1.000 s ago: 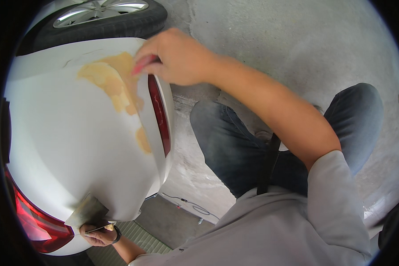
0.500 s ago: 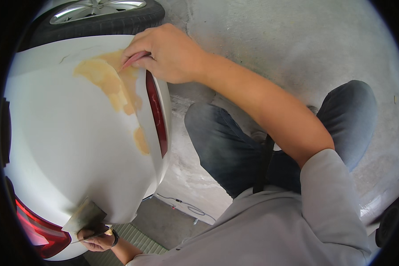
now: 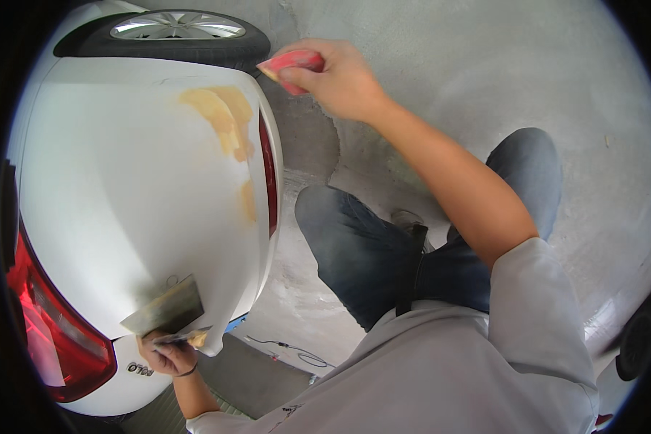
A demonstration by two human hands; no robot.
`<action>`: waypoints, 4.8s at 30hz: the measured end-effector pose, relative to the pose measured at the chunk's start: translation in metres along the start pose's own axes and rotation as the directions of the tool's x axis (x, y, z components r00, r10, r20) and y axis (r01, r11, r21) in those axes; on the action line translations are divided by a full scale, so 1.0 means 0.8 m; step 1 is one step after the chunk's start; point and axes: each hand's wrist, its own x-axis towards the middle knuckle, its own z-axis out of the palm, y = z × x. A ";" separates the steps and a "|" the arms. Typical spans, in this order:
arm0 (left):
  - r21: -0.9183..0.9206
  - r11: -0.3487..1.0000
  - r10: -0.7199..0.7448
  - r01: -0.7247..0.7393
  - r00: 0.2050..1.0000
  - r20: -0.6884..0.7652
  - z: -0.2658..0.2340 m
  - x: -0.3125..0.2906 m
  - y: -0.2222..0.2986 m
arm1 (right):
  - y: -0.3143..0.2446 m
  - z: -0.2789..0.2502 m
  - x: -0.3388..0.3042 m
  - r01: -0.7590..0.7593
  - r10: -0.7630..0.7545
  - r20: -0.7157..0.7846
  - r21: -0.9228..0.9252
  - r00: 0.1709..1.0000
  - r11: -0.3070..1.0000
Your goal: The person applies a beige body filler to the rear quarter panel of a white car using a metal spreader, then sands the area with a sanding block. They later apply filler to the rear bumper and continue sanding. The person works in a garage with other vehicles and tools visible.
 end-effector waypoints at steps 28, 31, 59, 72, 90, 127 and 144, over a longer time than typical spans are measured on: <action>-0.644 -0.651 -0.746 -0.401 0.495 0.445 -0.281 -0.138 0.471 | -0.612 0.211 -0.455 -0.439 0.312 0.518 0.139 0.796 0.888; -0.657 -0.562 -0.820 -0.504 0.446 0.359 -0.311 -0.158 0.512 | -0.644 0.251 -0.500 -0.328 0.188 0.622 0.117 0.760 0.937; -0.635 0.131 -0.950 -0.761 -0.279 0.139 -0.478 -0.792 0.526 | -0.515 0.694 -1.032 0.533 -0.253 0.965 0.250 -0.067 0.809; -0.720 0.427 -0.707 -0.548 -0.698 0.111 -0.508 -1.112 0.375 | -0.291 0.994 -1.196 0.133 0.090 0.996 -0.085 -0.026 0.987; -0.766 0.544 -0.603 -0.344 -0.795 -0.072 -0.669 -1.456 0.039 | -0.177 1.412 -1.356 0.304 0.121 0.970 -0.052 -0.212 0.951; -0.624 0.554 -0.569 -0.551 -0.797 0.199 -0.833 -1.829 -0.337 | 0.078 2.094 -1.489 -0.295 0.296 0.476 -0.819 -0.828 0.492; -0.763 0.644 0.017 -0.054 -0.996 0.086 -0.816 -2.166 -0.259 | 0.151 2.148 -1.837 0.272 0.307 0.610 -0.153 -0.731 0.950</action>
